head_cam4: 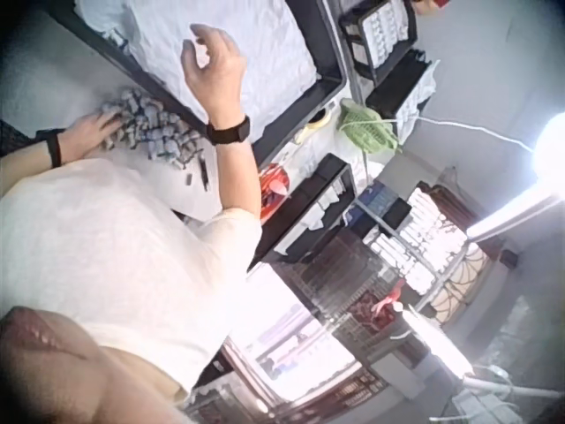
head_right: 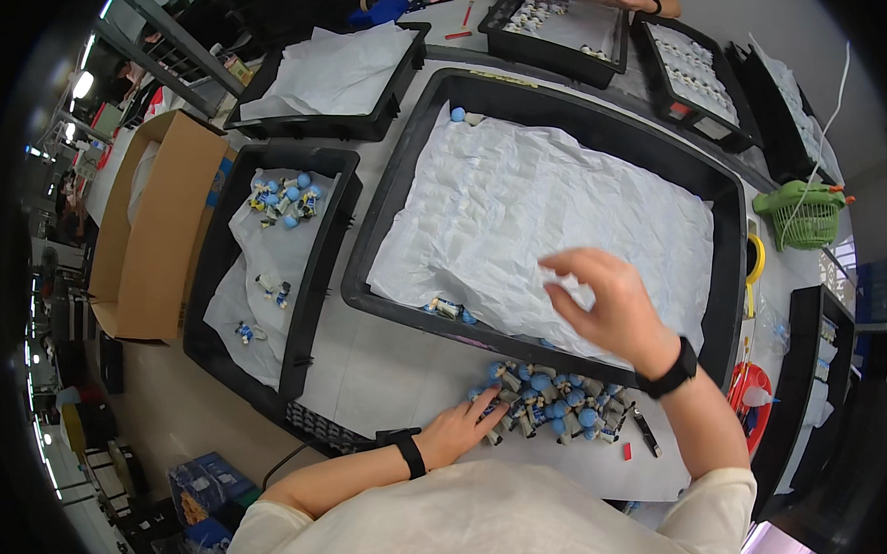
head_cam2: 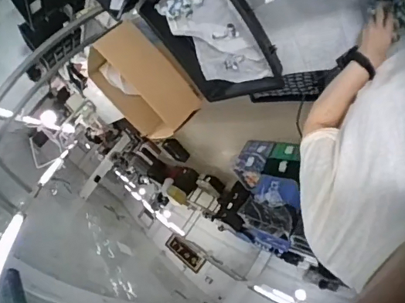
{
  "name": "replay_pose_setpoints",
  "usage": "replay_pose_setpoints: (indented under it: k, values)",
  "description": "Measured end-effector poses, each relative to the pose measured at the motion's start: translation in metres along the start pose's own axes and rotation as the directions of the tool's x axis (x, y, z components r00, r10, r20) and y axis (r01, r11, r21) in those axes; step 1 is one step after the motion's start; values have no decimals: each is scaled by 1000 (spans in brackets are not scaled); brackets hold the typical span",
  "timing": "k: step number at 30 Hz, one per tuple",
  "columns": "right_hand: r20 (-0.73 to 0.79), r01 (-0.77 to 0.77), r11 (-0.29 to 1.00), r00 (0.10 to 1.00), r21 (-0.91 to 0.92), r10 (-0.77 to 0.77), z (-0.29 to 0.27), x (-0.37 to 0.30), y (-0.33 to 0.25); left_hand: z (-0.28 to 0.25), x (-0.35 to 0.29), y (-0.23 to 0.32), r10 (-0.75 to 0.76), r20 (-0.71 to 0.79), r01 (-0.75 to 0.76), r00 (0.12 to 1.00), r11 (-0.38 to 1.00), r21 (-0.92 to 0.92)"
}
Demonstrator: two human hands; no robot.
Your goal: Assembling small blue-haired figurines by attaching heads to bodies and arranging them in organized trays.
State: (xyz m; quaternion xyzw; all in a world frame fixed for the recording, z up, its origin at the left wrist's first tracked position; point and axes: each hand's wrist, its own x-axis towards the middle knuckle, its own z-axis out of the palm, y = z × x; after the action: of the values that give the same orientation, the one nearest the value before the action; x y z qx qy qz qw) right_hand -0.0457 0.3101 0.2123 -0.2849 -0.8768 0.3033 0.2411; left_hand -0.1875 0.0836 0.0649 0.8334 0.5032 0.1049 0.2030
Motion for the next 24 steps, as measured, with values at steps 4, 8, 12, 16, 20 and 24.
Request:
replay_pose_setpoints:
  k: [4, 8, 12, 16, 20, 24]
  values:
    - [-58, 58, 997, 996, -59, -62, 34, 113, 67, 3, -8, -9, 69, -105, -79, 992, 992, -96]
    - [-124, 71, 986, 988, -152, -90, 96, 208, 141, 16, -20, -14, 52, -177, -91, 983, 972, -216]
    - [-30, 62, 936, 997, -346, -77, 140, 261, 187, 39, -28, -15, -100, -44, 59, 994, 834, -549]
    - [17, -26, 850, 999, -526, 41, 166, 273, 188, 22, -25, -31, -95, -41, 48, 995, 774, -631]
    - [-12, -104, 743, 992, -662, 128, 177, 270, 174, 31, -27, -31, -82, 64, 104, 995, 727, -679]
    - [-101, -107, 747, 993, -657, 54, 169, 264, 175, 31, -26, -28, -114, -33, 65, 993, 753, -655]
